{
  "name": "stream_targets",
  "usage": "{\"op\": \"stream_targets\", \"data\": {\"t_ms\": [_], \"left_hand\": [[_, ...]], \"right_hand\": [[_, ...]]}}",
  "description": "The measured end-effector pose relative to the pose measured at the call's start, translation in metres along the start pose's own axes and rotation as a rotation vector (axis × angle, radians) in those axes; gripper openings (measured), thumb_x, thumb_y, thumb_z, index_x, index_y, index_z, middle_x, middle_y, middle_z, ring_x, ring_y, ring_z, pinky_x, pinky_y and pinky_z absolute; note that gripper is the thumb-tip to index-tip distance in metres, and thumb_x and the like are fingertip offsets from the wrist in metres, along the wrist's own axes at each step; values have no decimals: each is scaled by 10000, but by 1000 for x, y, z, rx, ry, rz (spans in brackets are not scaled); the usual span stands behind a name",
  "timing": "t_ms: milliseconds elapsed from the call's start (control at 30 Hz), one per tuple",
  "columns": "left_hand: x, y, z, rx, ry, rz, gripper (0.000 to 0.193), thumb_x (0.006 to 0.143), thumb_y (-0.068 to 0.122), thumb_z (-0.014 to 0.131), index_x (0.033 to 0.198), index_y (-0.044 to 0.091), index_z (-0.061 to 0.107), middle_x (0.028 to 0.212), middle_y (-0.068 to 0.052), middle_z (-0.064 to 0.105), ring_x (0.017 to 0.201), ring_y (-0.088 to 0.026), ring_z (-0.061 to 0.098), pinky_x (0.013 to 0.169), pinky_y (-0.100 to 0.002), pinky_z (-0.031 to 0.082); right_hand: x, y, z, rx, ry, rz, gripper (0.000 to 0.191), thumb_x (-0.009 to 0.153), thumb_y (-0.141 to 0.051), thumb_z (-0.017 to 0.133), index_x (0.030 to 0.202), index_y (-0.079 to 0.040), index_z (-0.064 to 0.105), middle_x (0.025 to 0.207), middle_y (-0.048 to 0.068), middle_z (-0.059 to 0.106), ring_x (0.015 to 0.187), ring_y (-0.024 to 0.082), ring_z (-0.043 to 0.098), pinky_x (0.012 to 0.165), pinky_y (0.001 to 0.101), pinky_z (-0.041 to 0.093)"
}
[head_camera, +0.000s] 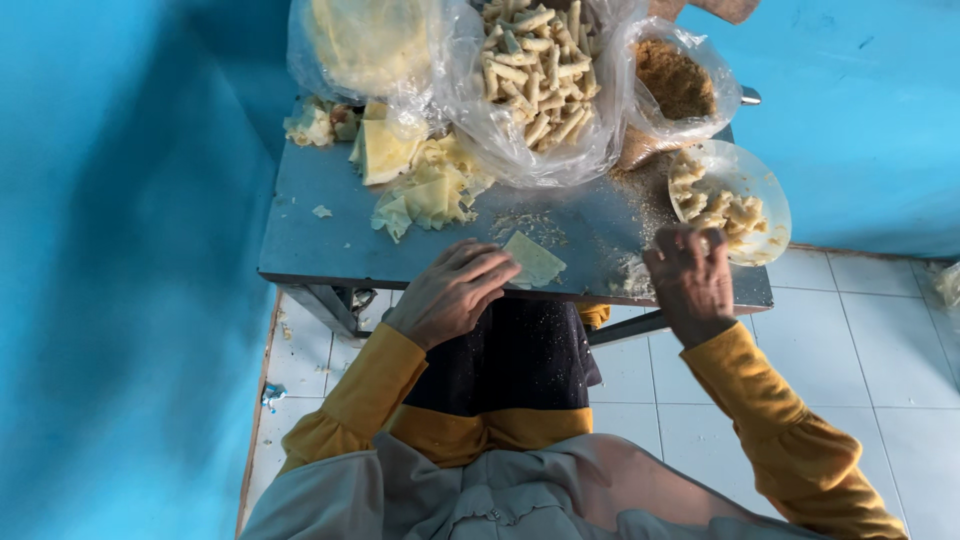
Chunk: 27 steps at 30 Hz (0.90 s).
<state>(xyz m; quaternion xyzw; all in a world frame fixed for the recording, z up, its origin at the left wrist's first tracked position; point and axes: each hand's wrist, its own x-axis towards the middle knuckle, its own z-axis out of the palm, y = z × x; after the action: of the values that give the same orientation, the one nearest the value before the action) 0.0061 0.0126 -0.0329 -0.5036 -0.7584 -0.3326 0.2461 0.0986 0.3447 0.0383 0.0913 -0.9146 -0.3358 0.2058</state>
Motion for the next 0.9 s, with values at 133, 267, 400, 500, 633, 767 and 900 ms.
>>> {"op": "stream_targets", "data": {"t_ms": [133,267,400,500,633,767,900], "left_hand": [[-1,-3,4,45,-45,49,362,898,128,658,1256,133,711,1338,-18,684,1291,-209,600,1183,-418,412],[-3,-5,5,-18,-24,36,317,907,146,677,1220,124,726,1322,-19,687,1276,-201,601,1172,-400,428],[-2,-2,2,-44,-15,16,311,909,140,678,1216,116,728,1296,-18,695,1259,-208,607,1151,-391,457],[-1,0,-1,-37,-23,32,324,886,136,679,1205,110,729,1276,-39,684,1235,-226,604,1127,-406,457],[-4,1,1,-22,-31,12,312,900,148,678,1206,113,725,1284,-33,671,1252,-228,600,1136,-404,453],[-5,2,4,-27,-30,10,273,942,166,669,1204,111,722,1286,-20,673,1258,-220,601,1140,-395,452],[-4,3,0,-26,-27,3,254,965,190,664,1203,116,712,1288,-8,680,1253,-207,600,1123,-385,455]], "right_hand": [[21,1,-6,508,31,162,307,731,82,620,907,-157,699,1080,38,605,1127,267,525,990,477,378],[59,-32,0,1079,62,80,458,738,183,465,985,-136,684,1114,58,585,1122,265,538,1011,425,413],[85,-66,-4,1290,68,-28,552,739,147,472,1150,-127,717,1174,119,550,1171,311,521,1075,434,407],[86,-75,-22,1164,33,-51,519,724,-189,862,1215,-164,697,1203,138,545,1155,317,497,990,427,401],[76,-73,-44,716,124,-181,732,650,-337,857,1356,-228,693,1224,121,576,1171,312,485,1004,474,384],[79,-74,-41,316,183,-321,679,760,-283,749,1423,-173,657,1203,61,585,1195,235,499,1054,429,409],[87,-77,-28,-48,72,-487,318,907,-187,654,1207,-83,637,1232,55,600,1231,231,512,1093,400,414]]}}
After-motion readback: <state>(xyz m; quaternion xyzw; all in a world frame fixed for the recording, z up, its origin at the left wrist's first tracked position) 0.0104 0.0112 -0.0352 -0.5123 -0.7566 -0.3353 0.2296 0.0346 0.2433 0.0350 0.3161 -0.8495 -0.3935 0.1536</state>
